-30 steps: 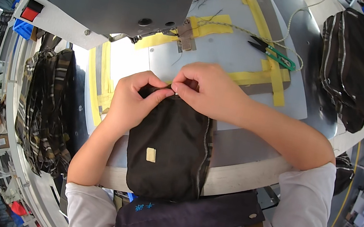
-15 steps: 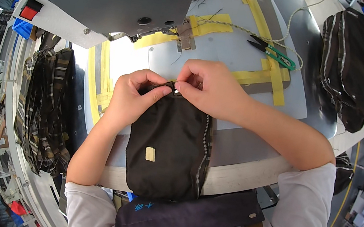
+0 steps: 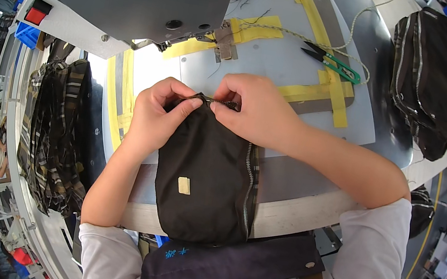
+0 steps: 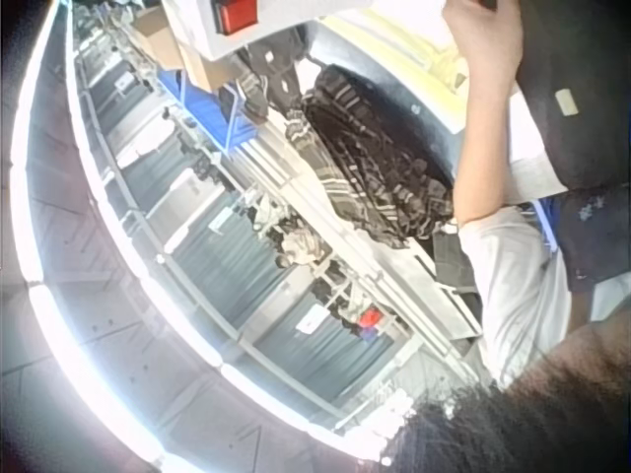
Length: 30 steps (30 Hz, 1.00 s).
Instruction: The person operates an industrial sewing machine to stitch the edges of small dark fabric bags. They repeatedly align the bag edges under the needle, sew short seams, and then cut the threads with scissors before moving the finished item aside and picking up a new one.
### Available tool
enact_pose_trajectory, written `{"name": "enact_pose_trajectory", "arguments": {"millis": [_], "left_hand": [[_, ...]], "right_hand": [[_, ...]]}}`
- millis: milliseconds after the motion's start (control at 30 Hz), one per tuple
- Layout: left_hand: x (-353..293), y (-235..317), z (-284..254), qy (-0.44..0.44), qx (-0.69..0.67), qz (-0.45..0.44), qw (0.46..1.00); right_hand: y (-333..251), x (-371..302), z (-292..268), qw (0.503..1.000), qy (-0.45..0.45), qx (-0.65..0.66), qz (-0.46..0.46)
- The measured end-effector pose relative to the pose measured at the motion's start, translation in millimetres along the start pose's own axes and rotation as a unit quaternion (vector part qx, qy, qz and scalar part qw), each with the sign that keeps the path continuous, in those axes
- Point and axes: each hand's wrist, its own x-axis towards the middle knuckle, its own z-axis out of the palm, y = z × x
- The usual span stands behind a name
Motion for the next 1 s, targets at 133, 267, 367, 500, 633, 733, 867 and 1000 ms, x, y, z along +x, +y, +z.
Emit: {"name": "enact_pose_trajectory", "arguments": {"millis": [133, 267, 367, 500, 633, 733, 867, 1000], "left_hand": [[-2, 3, 2, -0.029, 0.03, 0.011, 0.999], [-2, 0, 4, -0.034, 0.031, 0.029, 0.999], [-3, -2, 3, -0.028, -0.023, 0.024, 0.999], [-3, 1, 2, -0.002, -0.008, 0.026, 1.0], [-1, -4, 3, -0.004, -0.013, 0.061, 0.998], [-1, -6, 4, -0.007, -0.015, 0.068, 0.998], [-2, -3, 4, -0.005, -0.009, 0.048, 0.999], [-2, 1, 3, -0.015, 0.005, 0.019, 1.0]], "right_hand": [[-5, 2, -4, 0.999, -0.033, -0.004, -0.022], [-4, 4, -5, 0.999, -0.032, -0.03, -0.016], [-6, 4, -6, 0.998, -0.047, 0.031, 0.035], [-3, 3, -10, 0.998, -0.061, -0.003, 0.016], [-4, 3, -10, 0.997, -0.071, -0.008, 0.028], [1, 4, -7, 0.997, -0.073, -0.011, 0.005], [-3, 4, -9, 0.996, -0.083, -0.023, -0.003], [-6, 4, -7, 0.998, -0.059, 0.028, 0.026]]}}
